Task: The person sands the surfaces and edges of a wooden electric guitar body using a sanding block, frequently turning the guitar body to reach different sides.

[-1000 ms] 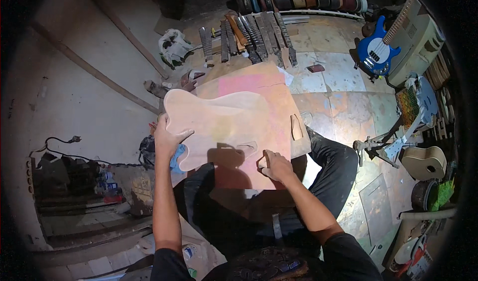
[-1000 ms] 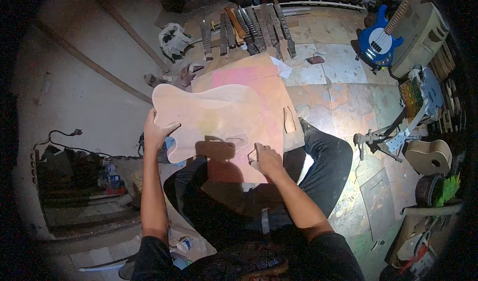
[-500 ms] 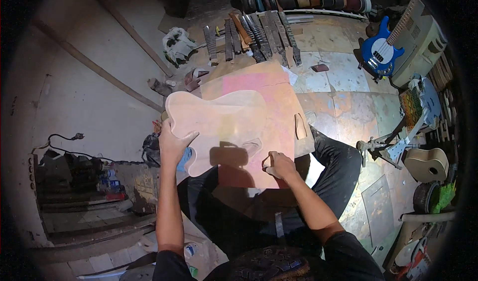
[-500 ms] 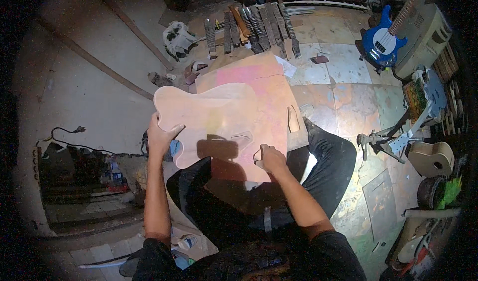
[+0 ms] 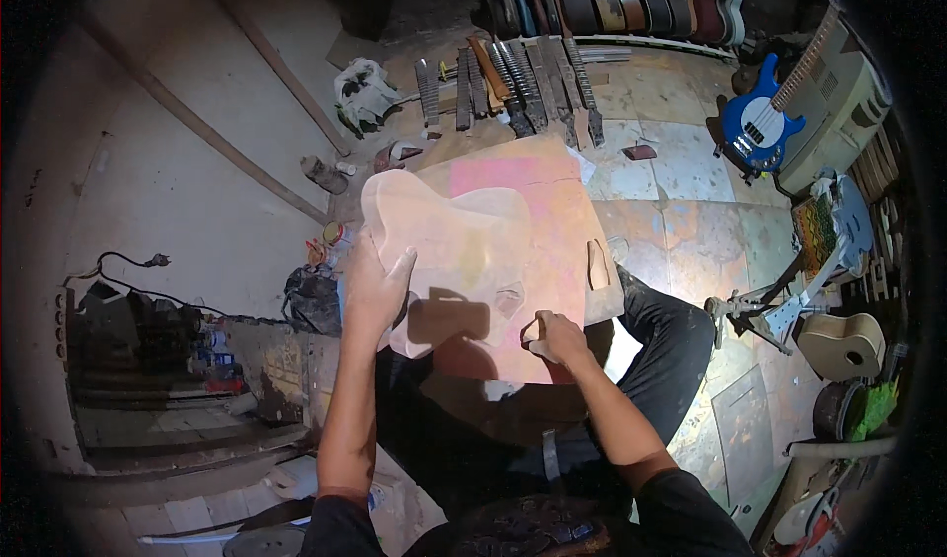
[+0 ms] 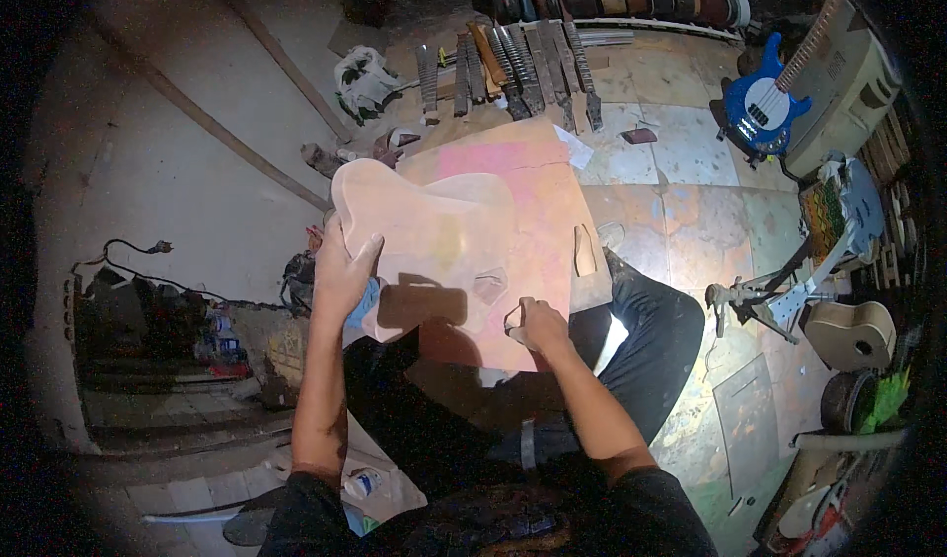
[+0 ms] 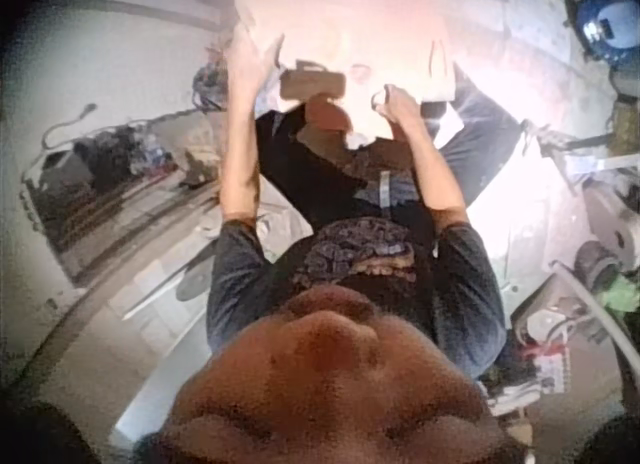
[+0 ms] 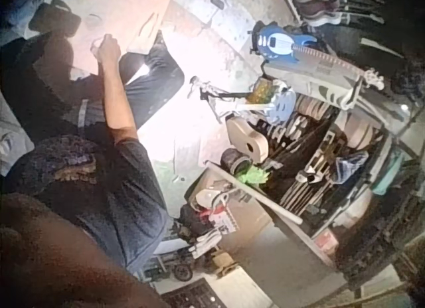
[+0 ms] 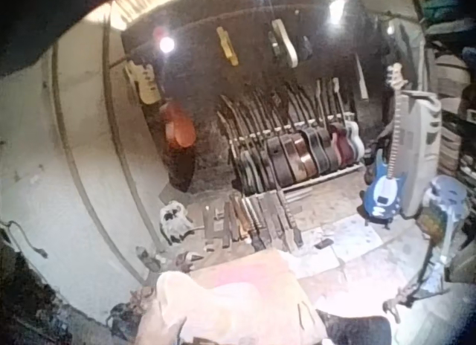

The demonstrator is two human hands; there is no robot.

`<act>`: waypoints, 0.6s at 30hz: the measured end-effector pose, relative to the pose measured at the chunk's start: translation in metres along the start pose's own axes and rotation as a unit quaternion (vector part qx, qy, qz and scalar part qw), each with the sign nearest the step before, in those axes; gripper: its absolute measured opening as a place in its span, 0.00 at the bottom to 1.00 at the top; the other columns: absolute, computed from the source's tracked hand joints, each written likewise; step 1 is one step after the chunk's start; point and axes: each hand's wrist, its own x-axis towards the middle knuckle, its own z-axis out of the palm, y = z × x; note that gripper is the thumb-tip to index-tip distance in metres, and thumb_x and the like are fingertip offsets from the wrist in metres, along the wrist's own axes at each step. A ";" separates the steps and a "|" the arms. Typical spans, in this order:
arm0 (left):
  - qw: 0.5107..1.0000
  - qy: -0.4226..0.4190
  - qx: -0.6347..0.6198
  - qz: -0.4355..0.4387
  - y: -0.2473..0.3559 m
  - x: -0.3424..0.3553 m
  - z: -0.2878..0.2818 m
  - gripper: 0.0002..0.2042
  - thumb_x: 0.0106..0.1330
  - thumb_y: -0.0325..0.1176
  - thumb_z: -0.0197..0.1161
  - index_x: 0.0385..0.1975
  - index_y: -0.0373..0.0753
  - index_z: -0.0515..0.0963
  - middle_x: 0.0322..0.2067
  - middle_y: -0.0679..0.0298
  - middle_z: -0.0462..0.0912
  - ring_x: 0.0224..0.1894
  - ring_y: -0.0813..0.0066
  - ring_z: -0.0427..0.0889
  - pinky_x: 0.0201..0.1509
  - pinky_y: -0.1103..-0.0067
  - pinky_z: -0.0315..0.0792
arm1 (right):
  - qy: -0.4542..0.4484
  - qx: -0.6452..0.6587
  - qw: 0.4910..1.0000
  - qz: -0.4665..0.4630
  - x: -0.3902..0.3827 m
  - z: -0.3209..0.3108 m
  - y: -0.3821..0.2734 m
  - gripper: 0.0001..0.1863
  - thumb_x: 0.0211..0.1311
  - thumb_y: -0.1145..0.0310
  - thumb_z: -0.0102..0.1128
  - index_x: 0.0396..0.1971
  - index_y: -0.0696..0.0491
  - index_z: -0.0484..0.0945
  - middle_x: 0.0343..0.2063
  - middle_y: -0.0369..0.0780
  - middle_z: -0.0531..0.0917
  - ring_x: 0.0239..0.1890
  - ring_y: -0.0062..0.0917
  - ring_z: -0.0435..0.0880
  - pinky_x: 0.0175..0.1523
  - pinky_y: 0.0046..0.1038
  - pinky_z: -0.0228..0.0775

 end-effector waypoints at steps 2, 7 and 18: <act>0.999 0.017 -0.028 0.011 0.004 0.002 0.006 0.29 0.63 0.36 0.73 0.62 0.31 0.72 0.54 0.44 0.84 0.57 0.51 0.85 0.63 0.64 0.75 | 0.003 0.005 1.000 -0.002 0.001 -0.001 0.000 0.45 0.49 0.48 0.77 0.67 0.52 0.73 0.55 0.51 0.83 0.58 0.46 0.83 0.64 0.42 0.75; 0.998 0.040 0.038 -0.017 0.015 0.004 0.017 0.37 0.58 0.39 0.77 0.67 0.33 0.71 0.56 0.42 0.84 0.58 0.48 0.84 0.63 0.64 0.76 | -0.011 0.005 1.000 -0.010 -0.002 -0.007 -0.002 0.42 0.54 0.50 0.75 0.66 0.54 0.73 0.56 0.53 0.82 0.60 0.46 0.82 0.65 0.43 0.75; 0.962 0.075 -0.261 0.031 0.038 -0.010 0.048 0.28 0.63 0.34 0.73 0.62 0.30 0.75 0.51 0.53 0.86 0.53 0.68 0.85 0.59 0.71 0.77 | -0.011 0.021 1.000 -0.015 -0.001 -0.009 -0.001 0.40 0.52 0.52 0.76 0.62 0.56 0.73 0.51 0.54 0.85 0.56 0.47 0.84 0.62 0.43 0.76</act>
